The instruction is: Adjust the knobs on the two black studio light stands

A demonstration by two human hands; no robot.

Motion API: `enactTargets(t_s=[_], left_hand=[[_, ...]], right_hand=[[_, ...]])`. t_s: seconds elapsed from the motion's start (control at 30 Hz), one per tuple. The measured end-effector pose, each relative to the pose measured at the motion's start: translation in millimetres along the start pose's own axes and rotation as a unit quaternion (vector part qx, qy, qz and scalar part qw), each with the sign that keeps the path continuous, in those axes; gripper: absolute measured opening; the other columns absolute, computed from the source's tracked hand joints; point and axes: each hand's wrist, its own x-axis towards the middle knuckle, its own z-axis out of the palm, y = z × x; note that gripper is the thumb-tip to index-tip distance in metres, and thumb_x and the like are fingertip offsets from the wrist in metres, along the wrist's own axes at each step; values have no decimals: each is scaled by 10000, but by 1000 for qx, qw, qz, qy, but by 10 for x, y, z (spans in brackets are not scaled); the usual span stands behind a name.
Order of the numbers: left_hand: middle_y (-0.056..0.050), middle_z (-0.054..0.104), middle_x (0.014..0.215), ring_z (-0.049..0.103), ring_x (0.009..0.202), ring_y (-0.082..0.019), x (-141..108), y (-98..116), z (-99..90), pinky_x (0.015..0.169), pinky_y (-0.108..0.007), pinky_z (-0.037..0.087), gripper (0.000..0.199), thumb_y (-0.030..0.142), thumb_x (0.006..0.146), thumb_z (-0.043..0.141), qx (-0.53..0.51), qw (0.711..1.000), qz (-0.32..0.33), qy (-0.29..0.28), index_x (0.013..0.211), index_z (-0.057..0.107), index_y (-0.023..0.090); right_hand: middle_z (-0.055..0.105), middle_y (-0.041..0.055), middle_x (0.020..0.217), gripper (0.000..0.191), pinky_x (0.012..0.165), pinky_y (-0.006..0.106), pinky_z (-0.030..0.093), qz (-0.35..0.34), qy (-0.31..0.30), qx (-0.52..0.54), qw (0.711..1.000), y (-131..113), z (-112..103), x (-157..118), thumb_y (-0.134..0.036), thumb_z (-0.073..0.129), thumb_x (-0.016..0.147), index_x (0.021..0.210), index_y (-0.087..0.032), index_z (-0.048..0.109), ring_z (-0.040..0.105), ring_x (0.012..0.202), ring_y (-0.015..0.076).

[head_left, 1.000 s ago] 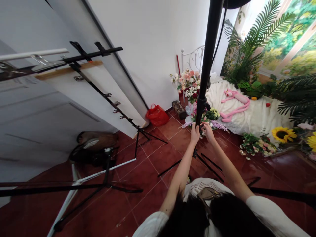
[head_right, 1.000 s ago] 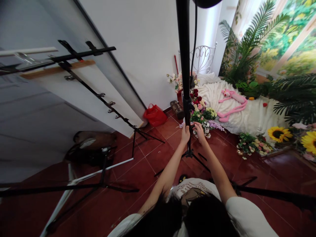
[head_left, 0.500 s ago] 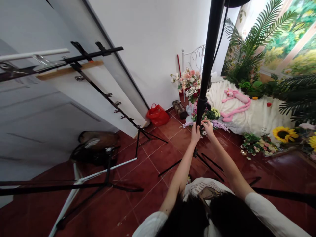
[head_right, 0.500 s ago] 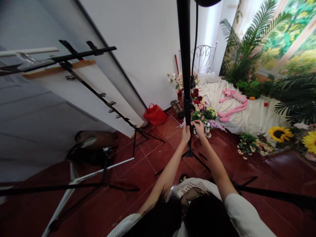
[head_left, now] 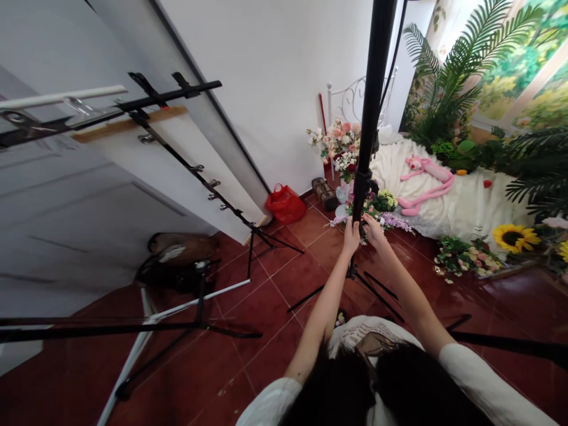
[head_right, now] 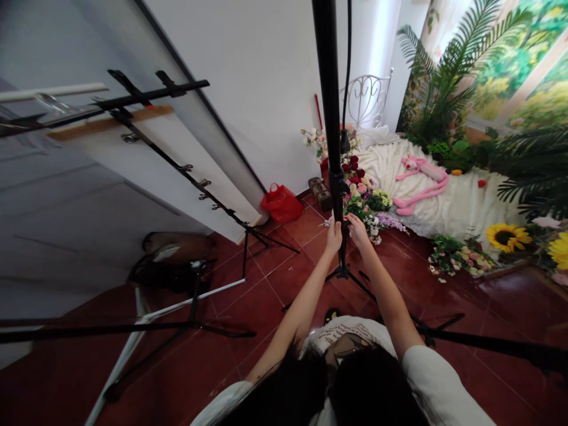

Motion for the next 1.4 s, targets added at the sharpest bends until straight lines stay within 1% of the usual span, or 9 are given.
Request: enactTargets(t_s=[0.17,0.3,0.4,0.53,0.67,0.87,1.17,1.3,1.4], left_hand=[[-142,691,1098,647,1087,-209,5,39,-13,1008,-357,477,532,604,949,328,-10,999,37,-12,1074,601,165],[-136,688,1106,647,1082,-200,11,42,-11,1005,-362,481,506,579,961,325,-12,999,45,-17,1072,598,168],[-128,685,1103,647,1087,-193,15,27,-8,1004,-344,482,484,568,960,346,-15,1000,24,-13,1066,602,172],[-127,685,1089,646,1082,-198,14,28,-12,1011,-350,477,484,577,952,361,-24,999,27,-14,1049,610,173],[-138,691,1061,651,1068,-211,12,42,-14,999,-358,482,507,600,944,350,-23,999,33,-13,1038,608,173],[-149,690,1072,648,1088,-223,14,71,-18,997,-361,481,498,581,945,371,2,1000,4,-7,1086,603,164],[-127,664,1065,624,1067,-198,-17,58,-45,972,-332,480,526,608,949,327,-4,999,32,-24,1087,577,167],[-117,658,1086,623,1057,-190,6,40,-73,983,-332,470,534,624,946,311,16,999,25,-42,1092,572,181],[-118,652,1139,616,1103,-200,-10,2,-124,1018,-357,455,521,617,945,331,33,998,23,-58,1132,570,194]], right_hand=[[719,62,937,358,931,394,555,-15,-60,60,996,102,-63,-102,-604,578,784,882,-260,602,677,1005,207],[708,60,1037,447,989,415,514,-43,-38,26,998,170,-78,-147,-665,513,809,996,-264,577,656,1054,195],[699,54,1054,480,987,405,508,-49,-23,35,998,197,-85,-140,-691,569,759,986,-269,545,657,1031,192],[689,32,981,473,925,372,532,-59,-24,38,997,215,-93,-107,-695,608,713,911,-281,492,662,989,185],[639,-14,796,506,746,314,555,-46,0,44,998,206,-53,-61,-709,626,679,865,-277,438,662,823,165],[502,-95,607,545,449,208,415,17,66,72,995,62,14,-40,-614,780,586,798,-254,430,486,474,78],[594,-37,638,413,554,230,454,-17,115,-63,991,-202,93,-35,-476,825,583,715,-211,536,557,600,108],[636,-19,643,384,520,209,445,19,92,-58,994,-197,15,-159,-503,786,669,747,-189,579,558,545,91],[693,2,683,304,551,189,494,73,54,-15,996,-143,-189,-392,-472,716,787,813,-186,619,600,539,83]])
